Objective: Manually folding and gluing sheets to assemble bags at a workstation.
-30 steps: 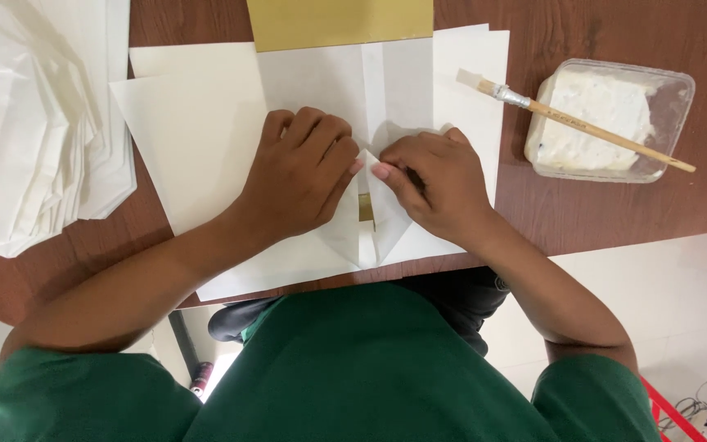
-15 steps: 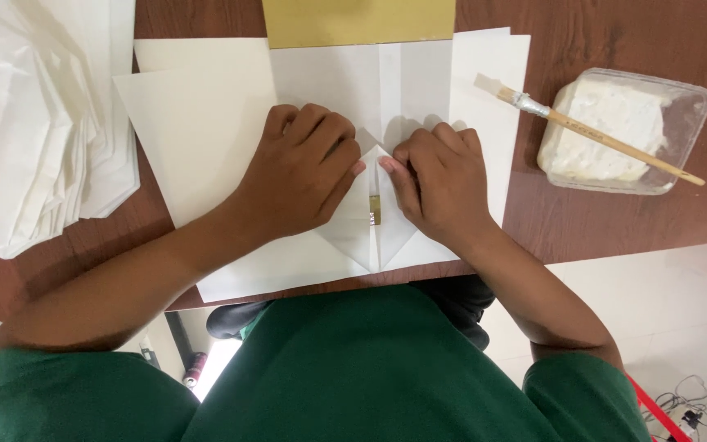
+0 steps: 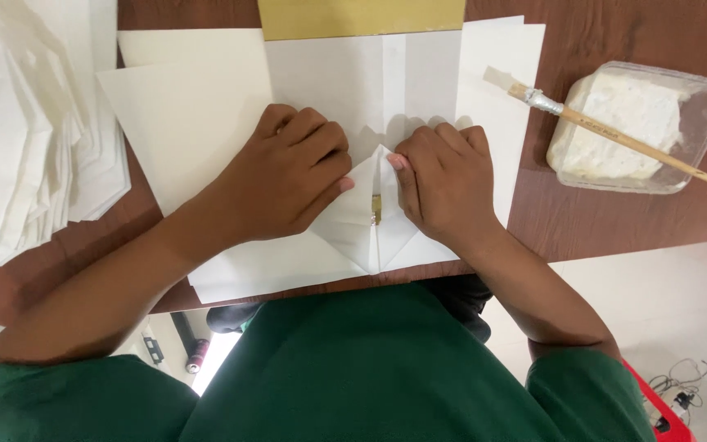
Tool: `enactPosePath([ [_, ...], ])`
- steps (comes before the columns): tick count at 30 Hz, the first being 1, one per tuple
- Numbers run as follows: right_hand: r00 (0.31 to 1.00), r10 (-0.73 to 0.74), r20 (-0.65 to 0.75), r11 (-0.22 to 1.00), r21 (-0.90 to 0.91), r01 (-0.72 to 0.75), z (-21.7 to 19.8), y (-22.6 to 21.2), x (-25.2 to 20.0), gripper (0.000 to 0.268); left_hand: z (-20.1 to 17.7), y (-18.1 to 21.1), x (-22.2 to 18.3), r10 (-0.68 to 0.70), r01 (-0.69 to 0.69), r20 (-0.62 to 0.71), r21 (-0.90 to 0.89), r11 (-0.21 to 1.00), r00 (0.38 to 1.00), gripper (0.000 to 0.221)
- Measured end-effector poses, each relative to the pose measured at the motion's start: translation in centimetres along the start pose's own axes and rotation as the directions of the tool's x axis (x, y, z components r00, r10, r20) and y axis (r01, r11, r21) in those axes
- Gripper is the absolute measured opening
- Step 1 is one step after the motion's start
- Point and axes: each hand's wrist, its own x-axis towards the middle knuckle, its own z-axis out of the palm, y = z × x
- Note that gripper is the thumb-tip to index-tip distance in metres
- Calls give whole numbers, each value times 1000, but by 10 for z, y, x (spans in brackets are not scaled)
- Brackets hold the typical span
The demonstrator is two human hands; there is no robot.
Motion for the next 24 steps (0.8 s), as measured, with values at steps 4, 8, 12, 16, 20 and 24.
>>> enactPosePath([
  [4,1000,10,-13,1000,-6,-10,0,-1,1,29,8,0,-3,6,-4,-22,114,993,1000,25],
  [8,1000,21,6,1000,-11,-21,-5,-5,6,24,8,3,-1,-43,47,-30,137,989,999,29],
  [12,1000,19,12,1000,-16,-19,-8,-8,9,22,10,7,12,-139,132,-109,-67,989,984,27],
  [16,1000,12,6,1000,0,-12,-6,-6,7,20,7,7,17,-228,202,-96,-225,953,969,24],
  [20,999,-39,-18,998,-45,38,-8,-7,8,19,3,9,19,-263,194,-162,-352,916,951,15],
  [24,995,-98,-25,988,-122,94,-9,-7,9,22,0,9,22,-250,162,-227,-348,923,941,11],
])
